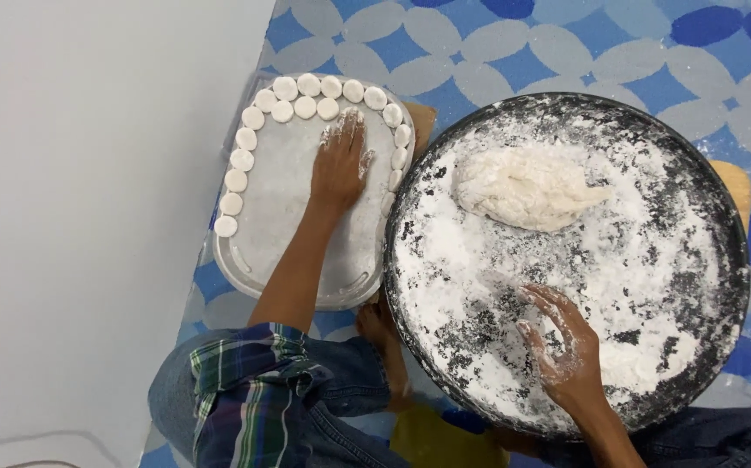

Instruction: A person sits on the floor and manually shapes small, uniform balls of dough by pinching pieces from a larger mass, rolling them between their palms, and arranging them in rows on a tray.

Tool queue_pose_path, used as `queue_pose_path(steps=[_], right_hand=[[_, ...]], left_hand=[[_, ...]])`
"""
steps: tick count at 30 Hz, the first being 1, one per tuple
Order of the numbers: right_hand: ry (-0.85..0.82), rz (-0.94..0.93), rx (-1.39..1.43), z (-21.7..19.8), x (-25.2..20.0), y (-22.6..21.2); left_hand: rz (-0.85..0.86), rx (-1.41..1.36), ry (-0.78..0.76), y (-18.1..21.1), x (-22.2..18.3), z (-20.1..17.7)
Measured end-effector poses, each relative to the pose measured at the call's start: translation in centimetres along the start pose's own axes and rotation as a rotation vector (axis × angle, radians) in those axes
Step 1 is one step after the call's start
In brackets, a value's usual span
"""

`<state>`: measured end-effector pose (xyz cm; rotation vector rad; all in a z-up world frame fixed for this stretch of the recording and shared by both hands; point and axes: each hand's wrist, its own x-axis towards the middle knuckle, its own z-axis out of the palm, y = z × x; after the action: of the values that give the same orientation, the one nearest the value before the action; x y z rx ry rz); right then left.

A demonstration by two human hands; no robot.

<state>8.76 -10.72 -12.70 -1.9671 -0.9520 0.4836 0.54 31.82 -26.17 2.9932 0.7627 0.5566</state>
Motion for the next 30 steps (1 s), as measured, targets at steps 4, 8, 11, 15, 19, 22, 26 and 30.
queue_pose_path(steps=[4, 8, 11, 15, 19, 22, 26, 30], right_hand=[[0.008, -0.010, -0.020, 0.0, -0.1, 0.2], [-0.004, 0.022, -0.049, 0.1, 0.0, 0.7], [-0.007, 0.018, 0.003, -0.1, -0.1, 0.4], [-0.003, 0.024, -0.027, -0.4, 0.0, 0.0], [0.047, -0.005, 0.003, -0.9, 0.4, -0.8], [0.089, 0.063, -0.077, -2.2, 2.0, 0.2], [0.182, 0.020, -0.247, -5.2, 4.5, 1.7], [0.280, -0.082, -0.322, -5.8, 8.7, 6.4]], left_hand=[[-0.041, 0.046, -0.148, -0.1, 0.5, 0.9], [-0.075, 0.082, -0.174, -0.1, 1.2, 1.4], [-0.122, 0.052, -0.254, 0.3, 1.5, 1.0], [-0.144, -0.057, -0.220, 0.8, 2.7, -1.5], [-0.110, -0.292, 0.196, 1.9, 5.9, -6.8], [0.068, -0.411, 0.215, 4.2, 7.8, -10.8], [0.182, -0.250, -0.138, 7.8, 7.0, -8.6], [0.323, -0.379, -0.324, 15.5, 4.7, -11.8]])
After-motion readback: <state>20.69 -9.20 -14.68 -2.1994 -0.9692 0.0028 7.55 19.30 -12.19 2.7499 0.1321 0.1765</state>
